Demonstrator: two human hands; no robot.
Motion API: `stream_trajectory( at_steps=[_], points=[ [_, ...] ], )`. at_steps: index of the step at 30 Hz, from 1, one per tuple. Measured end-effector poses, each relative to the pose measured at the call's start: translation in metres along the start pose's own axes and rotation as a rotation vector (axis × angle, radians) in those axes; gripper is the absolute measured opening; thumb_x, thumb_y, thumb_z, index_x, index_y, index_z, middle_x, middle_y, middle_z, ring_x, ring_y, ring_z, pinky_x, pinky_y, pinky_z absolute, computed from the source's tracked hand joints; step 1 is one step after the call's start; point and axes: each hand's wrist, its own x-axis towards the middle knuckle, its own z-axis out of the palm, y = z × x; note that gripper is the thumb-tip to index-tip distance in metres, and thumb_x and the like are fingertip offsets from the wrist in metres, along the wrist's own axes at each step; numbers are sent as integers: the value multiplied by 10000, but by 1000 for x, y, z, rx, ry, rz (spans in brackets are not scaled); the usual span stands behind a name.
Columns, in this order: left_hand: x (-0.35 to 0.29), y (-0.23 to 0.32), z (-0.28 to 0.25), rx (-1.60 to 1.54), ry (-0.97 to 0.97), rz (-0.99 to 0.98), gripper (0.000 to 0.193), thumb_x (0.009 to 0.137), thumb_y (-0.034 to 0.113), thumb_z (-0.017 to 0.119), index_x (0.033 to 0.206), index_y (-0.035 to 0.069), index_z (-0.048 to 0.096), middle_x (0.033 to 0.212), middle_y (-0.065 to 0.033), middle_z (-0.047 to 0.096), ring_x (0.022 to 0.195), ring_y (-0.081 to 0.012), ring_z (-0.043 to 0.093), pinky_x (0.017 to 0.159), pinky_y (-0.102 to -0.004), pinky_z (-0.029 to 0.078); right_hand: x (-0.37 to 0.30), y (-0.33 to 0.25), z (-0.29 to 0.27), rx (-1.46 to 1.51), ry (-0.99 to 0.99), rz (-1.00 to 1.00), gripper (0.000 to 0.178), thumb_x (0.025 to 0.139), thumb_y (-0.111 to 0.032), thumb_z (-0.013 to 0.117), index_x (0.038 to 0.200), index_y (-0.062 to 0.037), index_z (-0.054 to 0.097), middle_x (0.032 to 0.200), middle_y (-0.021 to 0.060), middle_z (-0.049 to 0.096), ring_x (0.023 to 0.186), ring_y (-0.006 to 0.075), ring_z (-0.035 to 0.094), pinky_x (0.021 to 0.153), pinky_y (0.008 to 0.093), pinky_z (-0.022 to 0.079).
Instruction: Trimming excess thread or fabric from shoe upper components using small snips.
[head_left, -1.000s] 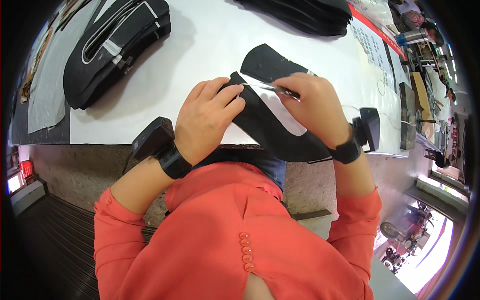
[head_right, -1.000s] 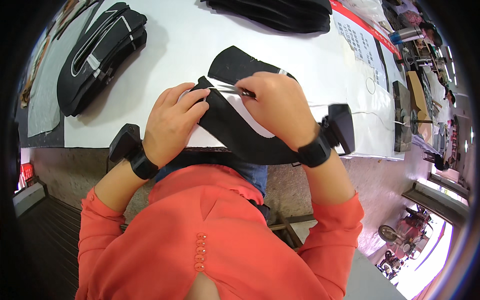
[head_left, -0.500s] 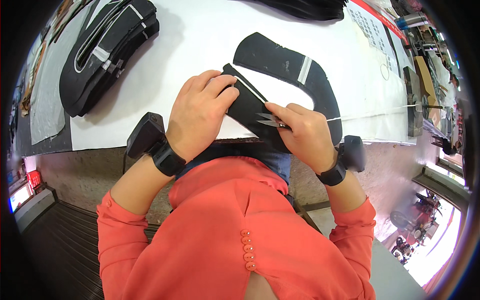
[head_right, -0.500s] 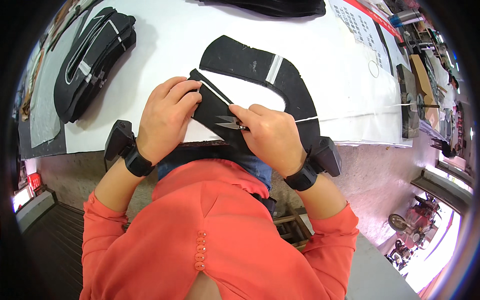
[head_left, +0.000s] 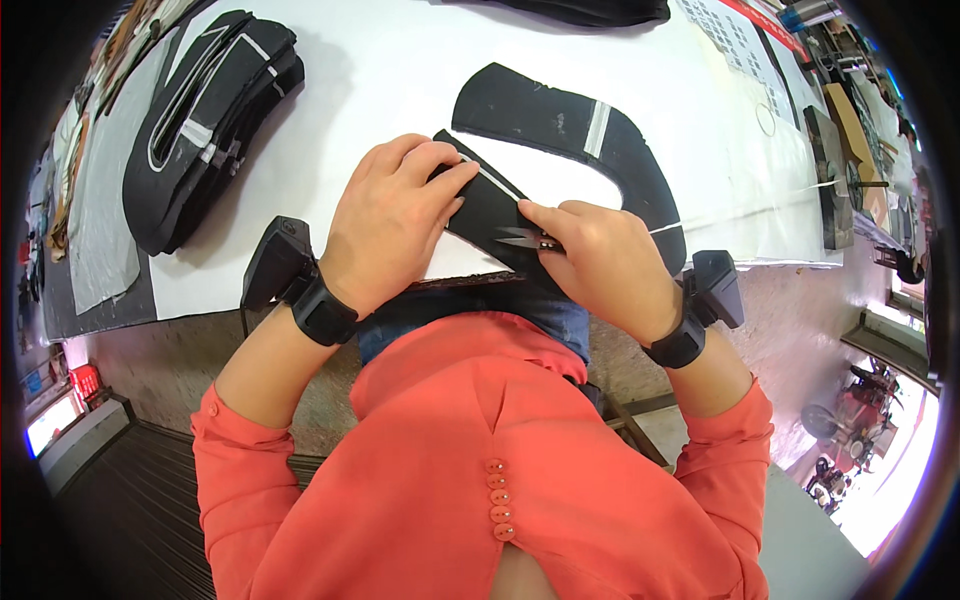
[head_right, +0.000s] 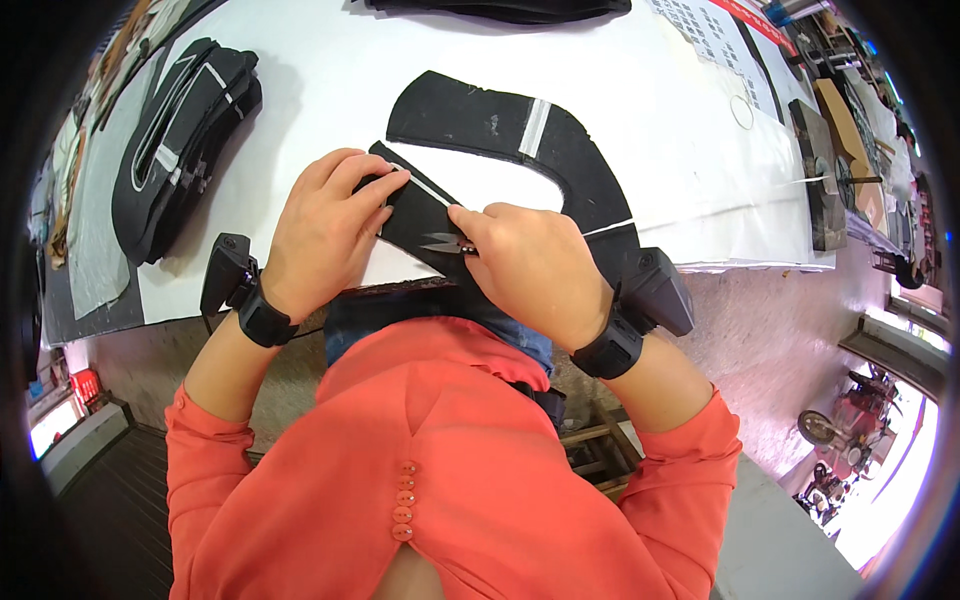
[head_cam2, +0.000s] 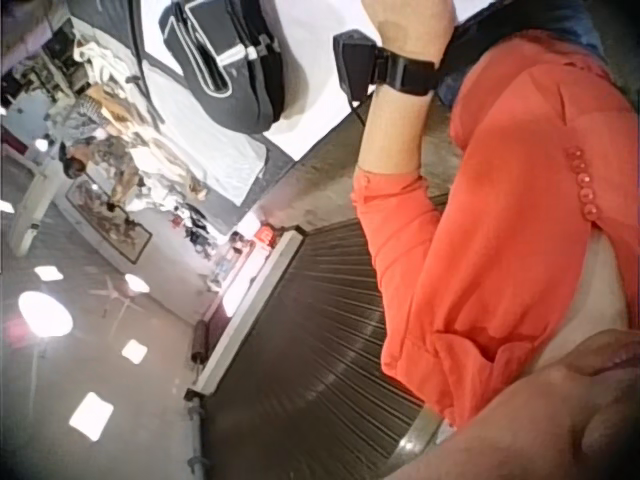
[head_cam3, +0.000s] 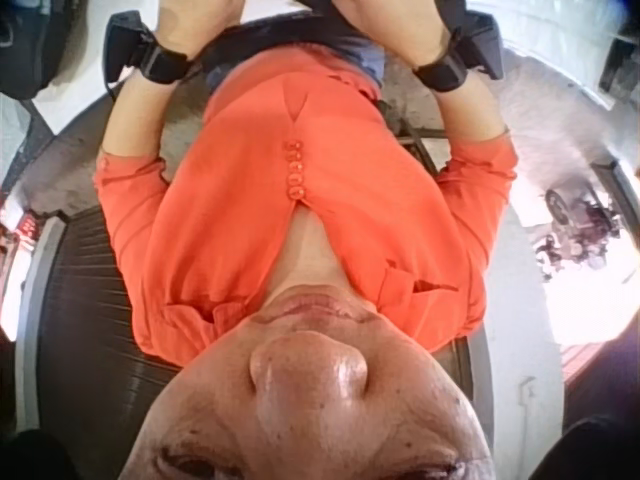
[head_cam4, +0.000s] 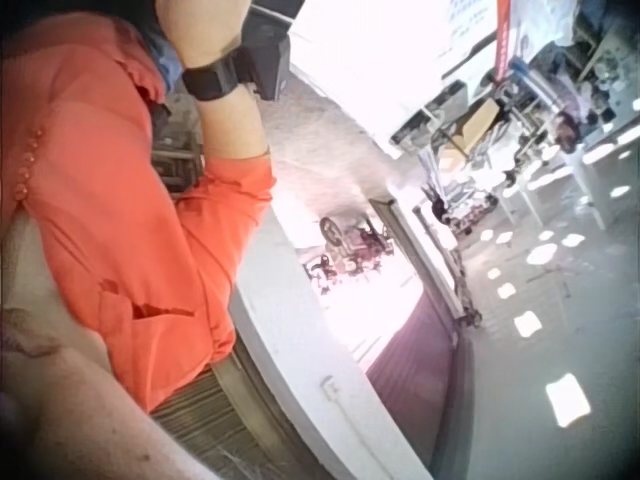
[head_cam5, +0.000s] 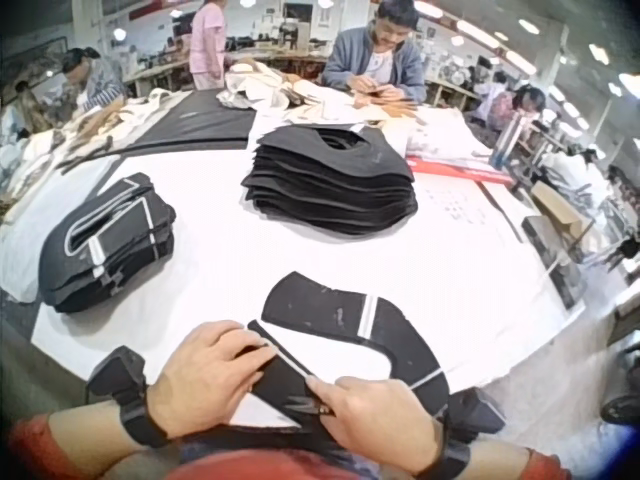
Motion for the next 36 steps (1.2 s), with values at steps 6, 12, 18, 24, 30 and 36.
stream_trajectory(
  at_steps=[6,12,18,24,30,36],
  points=[
    [9,1,-7,66,-20,65,374,798,36,754,1168,66,706,1276,-51,638,1237,-327,555,1035,-456,463,-6,-7,10,3,82,76,307,821,-131,729,1126,-92,722,718,93,632,645,298,673,552,398,522],
    [-1,4,-11,84,-97,84,430,819,118,757,1234,38,681,1346,-77,641,1293,-357,527,1071,-483,439,-9,0,3,-77,99,24,278,829,-149,732,1108,-143,732,720,73,638,617,269,669,516,379,507],
    [-27,24,-13,123,-118,37,479,832,187,762,1266,10,660,1370,-116,626,1274,-366,545,1080,-499,424,0,23,-17,-83,-98,-93,315,850,-185,729,1163,-198,756,742,58,656,691,266,686,591,381,528],
    [-43,38,-16,120,-85,-66,394,856,122,727,1240,45,679,1292,-107,666,1232,-356,575,1090,-517,409,12,29,-18,-96,-113,-224,267,844,-163,723,1105,-198,772,755,66,668,712,256,698,609,381,543],
    [-35,37,-3,39,50,-67,316,868,23,683,1184,33,683,1190,-99,663,1158,-345,588,1013,-463,444,18,38,-17,41,-103,-159,292,820,-143,757,1112,-141,750,806,98,704,761,297,707,668,400,551],
    [-20,54,15,-59,90,-55,303,857,27,717,1159,47,715,1213,-93,649,1143,-315,588,978,-440,453,18,46,-35,280,-157,39,270,808,-179,805,1003,-7,729,796,166,700,722,340,671,666,377,514]
  ],
)
